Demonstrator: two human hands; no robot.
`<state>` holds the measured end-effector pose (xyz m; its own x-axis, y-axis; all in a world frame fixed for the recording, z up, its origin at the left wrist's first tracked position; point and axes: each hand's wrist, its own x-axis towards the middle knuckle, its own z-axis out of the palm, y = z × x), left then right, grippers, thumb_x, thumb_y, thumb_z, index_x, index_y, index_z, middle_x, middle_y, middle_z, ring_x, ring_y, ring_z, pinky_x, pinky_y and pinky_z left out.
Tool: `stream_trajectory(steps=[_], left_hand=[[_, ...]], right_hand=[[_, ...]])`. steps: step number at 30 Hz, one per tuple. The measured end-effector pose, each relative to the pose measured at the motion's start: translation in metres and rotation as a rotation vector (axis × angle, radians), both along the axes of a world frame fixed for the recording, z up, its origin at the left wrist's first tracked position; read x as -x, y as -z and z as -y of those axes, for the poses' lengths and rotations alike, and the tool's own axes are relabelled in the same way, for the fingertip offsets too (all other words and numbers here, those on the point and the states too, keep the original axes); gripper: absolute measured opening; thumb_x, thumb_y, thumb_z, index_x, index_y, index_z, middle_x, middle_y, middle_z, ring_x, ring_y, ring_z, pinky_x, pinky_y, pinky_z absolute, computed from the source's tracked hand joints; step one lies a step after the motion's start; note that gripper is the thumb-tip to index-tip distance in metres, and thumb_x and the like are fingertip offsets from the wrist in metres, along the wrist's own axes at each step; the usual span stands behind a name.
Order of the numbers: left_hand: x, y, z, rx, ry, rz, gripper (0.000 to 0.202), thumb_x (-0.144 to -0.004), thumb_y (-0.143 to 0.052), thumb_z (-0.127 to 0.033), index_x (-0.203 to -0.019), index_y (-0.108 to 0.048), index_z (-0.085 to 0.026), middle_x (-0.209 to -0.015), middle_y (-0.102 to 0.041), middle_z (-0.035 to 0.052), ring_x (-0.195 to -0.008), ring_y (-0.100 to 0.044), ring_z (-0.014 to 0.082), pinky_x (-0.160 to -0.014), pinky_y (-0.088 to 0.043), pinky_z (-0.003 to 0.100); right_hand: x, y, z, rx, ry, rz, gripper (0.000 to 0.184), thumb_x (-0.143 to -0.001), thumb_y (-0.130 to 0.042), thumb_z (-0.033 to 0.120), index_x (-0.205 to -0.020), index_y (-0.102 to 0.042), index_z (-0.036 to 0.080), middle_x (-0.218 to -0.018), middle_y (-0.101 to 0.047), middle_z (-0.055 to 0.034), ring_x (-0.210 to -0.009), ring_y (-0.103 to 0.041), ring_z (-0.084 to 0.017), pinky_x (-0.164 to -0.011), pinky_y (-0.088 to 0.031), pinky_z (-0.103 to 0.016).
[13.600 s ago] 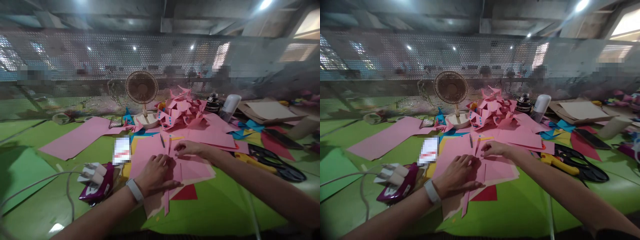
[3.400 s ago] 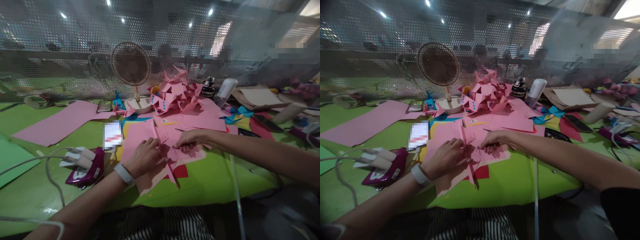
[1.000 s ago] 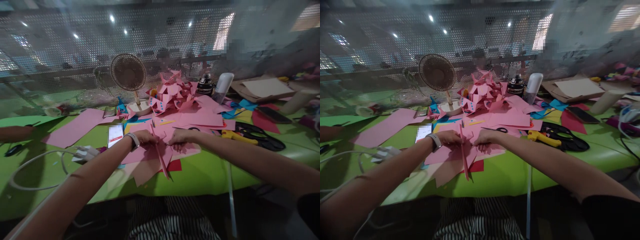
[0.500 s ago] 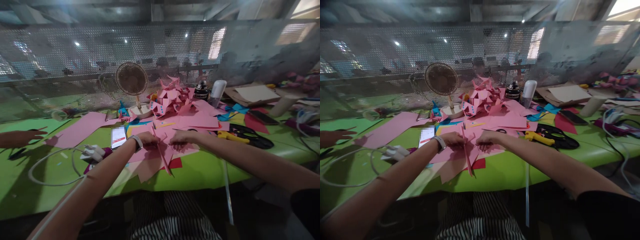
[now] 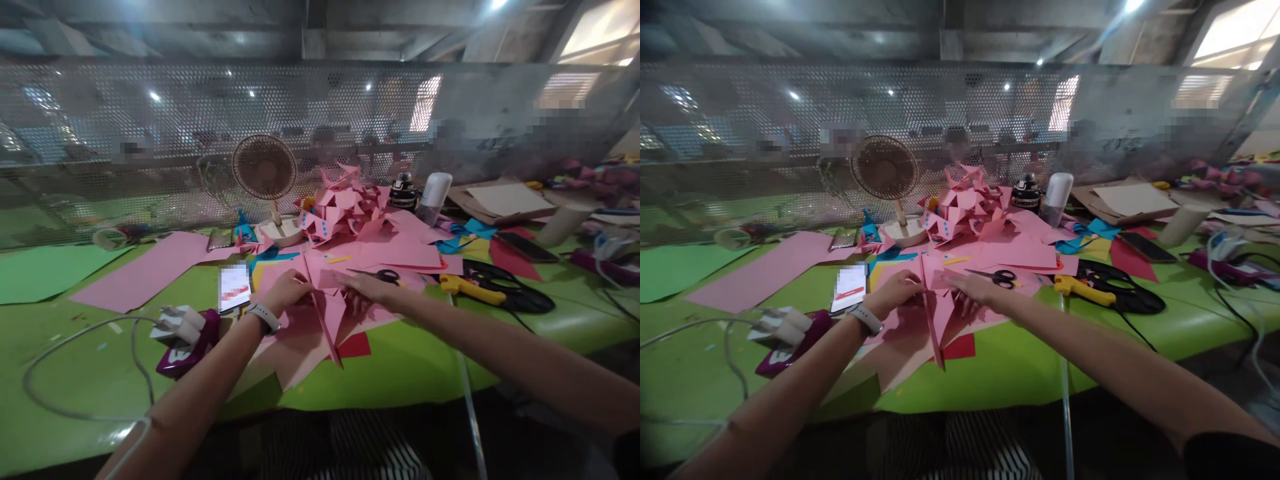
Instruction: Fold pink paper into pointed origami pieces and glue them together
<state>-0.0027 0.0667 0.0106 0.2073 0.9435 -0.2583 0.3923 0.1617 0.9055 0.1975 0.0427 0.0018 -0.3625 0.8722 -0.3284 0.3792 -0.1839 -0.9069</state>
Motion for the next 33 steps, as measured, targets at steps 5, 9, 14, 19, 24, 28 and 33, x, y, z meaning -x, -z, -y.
stream_trajectory(steps=[5,9,14,19,24,28,33], left_hand=[[0.002,-0.001,0.006,-0.176,-0.072,0.113,0.021,-0.074,-0.061,-0.031,-0.083,-0.047,-0.018,-0.062,-0.058,-0.0027,-0.056,-0.059,0.0109,-0.056,-0.047,0.022],[0.005,0.001,0.006,-0.327,-0.131,0.318,0.033,-0.076,-0.06,-0.045,-0.091,-0.054,-0.017,-0.082,-0.061,0.0011,-0.074,-0.058,0.0112,-0.066,-0.045,0.021],[-0.005,0.006,0.011,-0.095,0.031,0.541,0.034,-0.075,-0.06,-0.048,-0.083,-0.058,-0.015,-0.07,-0.057,-0.0013,-0.063,-0.053,0.0089,-0.064,-0.043,0.022],[-0.011,0.009,0.016,-0.048,-0.01,0.478,0.032,-0.073,-0.063,-0.047,-0.073,-0.058,-0.015,-0.056,-0.046,-0.0057,-0.048,-0.038,0.0044,-0.047,-0.029,0.017],[-0.017,0.009,0.024,0.014,0.114,0.441,0.033,-0.073,-0.064,-0.046,-0.072,-0.059,-0.014,-0.056,-0.047,-0.005,-0.048,-0.036,0.0046,-0.046,-0.026,0.018],[-0.022,0.007,0.033,0.051,0.147,0.466,0.03,-0.075,-0.063,-0.043,-0.076,-0.058,-0.014,-0.058,-0.05,-0.0039,-0.047,-0.039,0.0046,-0.046,-0.028,0.018],[-0.023,0.004,0.039,0.031,0.155,0.463,0.033,-0.072,-0.067,-0.04,-0.093,-0.056,-0.016,-0.081,-0.061,0.0045,-0.064,-0.055,0.0115,-0.057,-0.041,0.023]], right_hand=[[0.005,0.002,-0.008,-0.239,0.039,-0.135,0.043,-0.065,-0.066,0.053,-0.056,-0.048,0.016,-0.044,-0.046,0.0062,-0.04,-0.042,-0.006,-0.042,-0.034,-0.017],[0.005,0.001,-0.015,-0.233,0.081,-0.249,0.04,-0.069,-0.062,0.053,-0.063,-0.048,0.016,-0.049,-0.044,0.0074,-0.043,-0.041,-0.005,-0.046,-0.037,-0.018],[0.011,0.009,-0.017,-0.239,0.057,-0.324,0.038,-0.068,-0.065,0.05,-0.061,-0.049,0.016,-0.047,-0.043,0.0077,-0.043,-0.039,-0.005,-0.045,-0.033,-0.019],[0.008,0.009,-0.013,-0.234,0.094,-0.284,0.042,-0.076,-0.054,0.055,-0.062,-0.054,0.015,-0.049,-0.054,0.0022,-0.044,-0.048,-0.008,-0.046,-0.036,-0.02],[0.002,0.004,-0.011,-0.245,0.136,-0.308,0.042,-0.076,-0.054,0.055,-0.064,-0.057,0.015,-0.049,-0.055,0.0022,-0.042,-0.049,-0.008,-0.045,-0.037,-0.02],[0.005,0.006,-0.009,-0.334,0.183,-0.275,0.041,-0.071,-0.063,0.051,-0.053,-0.05,0.017,-0.043,-0.048,0.0052,-0.039,-0.043,-0.006,-0.041,-0.034,-0.02],[0.006,0.009,-0.006,-0.373,0.25,-0.303,0.039,-0.072,-0.062,0.05,-0.054,-0.048,0.018,-0.042,-0.045,0.0063,-0.037,-0.04,-0.006,-0.039,-0.033,-0.02]])
